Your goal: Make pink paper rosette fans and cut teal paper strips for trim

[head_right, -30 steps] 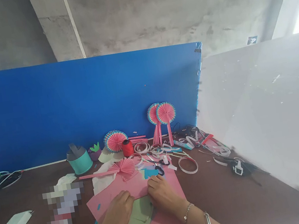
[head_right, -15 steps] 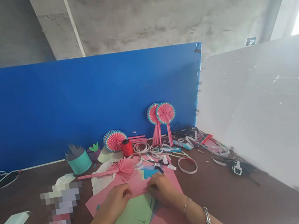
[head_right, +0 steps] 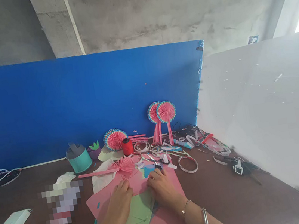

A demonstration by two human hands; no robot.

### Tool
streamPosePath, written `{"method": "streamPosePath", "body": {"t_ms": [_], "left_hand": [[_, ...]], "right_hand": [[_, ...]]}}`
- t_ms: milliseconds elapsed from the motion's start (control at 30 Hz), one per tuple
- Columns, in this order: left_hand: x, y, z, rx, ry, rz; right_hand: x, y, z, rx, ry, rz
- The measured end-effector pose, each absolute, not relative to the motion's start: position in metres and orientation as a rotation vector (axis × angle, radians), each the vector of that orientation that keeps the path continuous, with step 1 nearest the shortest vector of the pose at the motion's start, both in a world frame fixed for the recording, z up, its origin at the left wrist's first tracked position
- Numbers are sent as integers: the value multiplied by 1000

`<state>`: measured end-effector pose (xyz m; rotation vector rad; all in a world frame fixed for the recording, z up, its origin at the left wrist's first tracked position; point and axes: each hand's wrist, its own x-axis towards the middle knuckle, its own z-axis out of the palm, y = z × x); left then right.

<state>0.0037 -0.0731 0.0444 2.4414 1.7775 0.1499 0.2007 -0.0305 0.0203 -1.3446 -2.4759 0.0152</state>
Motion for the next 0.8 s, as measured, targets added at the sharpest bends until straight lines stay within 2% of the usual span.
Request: {"method": "streamPosePath", "body": {"t_ms": [267, 800], "left_hand": [[19, -78, 23, 2532, 1796, -136], [9, -96, 16, 2493, 2172, -183]], "right_hand": [[192, -38, 16, -1156, -2761, -265], [191, -53, 16, -1529, -2667, -152]]}}
